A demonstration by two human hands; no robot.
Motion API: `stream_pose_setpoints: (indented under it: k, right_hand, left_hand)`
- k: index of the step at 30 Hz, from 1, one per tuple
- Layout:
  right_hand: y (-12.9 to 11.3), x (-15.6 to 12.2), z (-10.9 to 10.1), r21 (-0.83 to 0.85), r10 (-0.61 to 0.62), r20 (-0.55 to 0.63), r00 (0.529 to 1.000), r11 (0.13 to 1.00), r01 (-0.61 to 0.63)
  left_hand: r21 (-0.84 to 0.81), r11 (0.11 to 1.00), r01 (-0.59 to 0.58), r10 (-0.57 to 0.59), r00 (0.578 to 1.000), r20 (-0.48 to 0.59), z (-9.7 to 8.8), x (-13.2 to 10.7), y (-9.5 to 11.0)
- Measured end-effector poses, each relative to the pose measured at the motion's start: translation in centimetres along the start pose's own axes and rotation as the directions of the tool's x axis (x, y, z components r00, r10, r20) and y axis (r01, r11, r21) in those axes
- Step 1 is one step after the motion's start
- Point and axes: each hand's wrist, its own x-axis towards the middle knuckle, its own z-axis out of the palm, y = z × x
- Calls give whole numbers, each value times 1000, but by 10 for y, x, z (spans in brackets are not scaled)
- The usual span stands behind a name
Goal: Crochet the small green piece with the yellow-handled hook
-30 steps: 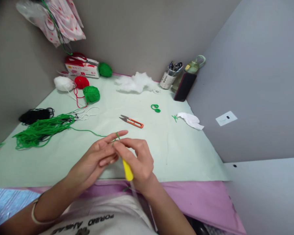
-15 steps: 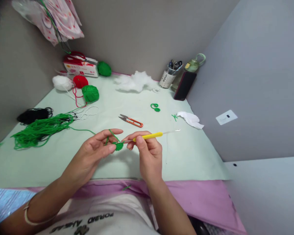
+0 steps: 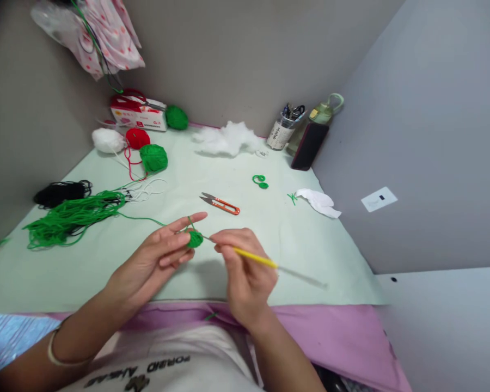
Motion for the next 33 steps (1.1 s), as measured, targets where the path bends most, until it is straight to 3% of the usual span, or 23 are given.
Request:
stream_pose_setpoints:
  k: [2,5,7,9,11,13,16,19,21,27,30,33]
  right_hand:
    - [-1,7,0,171,145,-6,989,975,-141]
    - [-2,10,3,220,170,70,983,958,-181]
    - [-1,7,5,133,104,83,991,984,-115]
    - [0,1,4,-38,-22,94,995,999,25]
    - [2,-4,2,-194,-162,126,979,963,185]
    - [2,-4,-1,-210,-199,108,974,953,218]
    - [1,2,-3,38,19,-21,1000,999,-18]
    - [0,6,-2,269,243,18,970,933,-239]
    - [1,6,0,301,298,80,951,903,-308]
    - [2,7,-3,404,408,110,906,815,-415]
    - [-4,7,-4,275,346,90,934,893,-357]
    - [-8,2,-3,8,72,109,991,997,-73]
  left_hand:
    - [16,999,-42,42,999,-4,0,1,2]
    - [112,986,-123,125,992,-20,2,1,-2]
    - [161,973,-168,178,983,-50,3,1,-6]
    - [159,971,-178,190,980,-60,4,1,-9]
    - [95,989,-112,115,993,-26,3,2,-9]
    - [3,1000,-7,7,1000,18,2,3,-7]
    - [-70,997,27,-25,999,28,0,4,-2]
    - [17,998,-68,68,998,3,-1,4,-3]
    - [122,985,-122,122,992,4,-2,3,-6]
    - [297,939,-171,181,983,-9,-8,0,-10]
    - [352,914,-202,229,973,-35,-6,-3,-8]
    - [420,881,-219,292,949,-117,2,-6,-8]
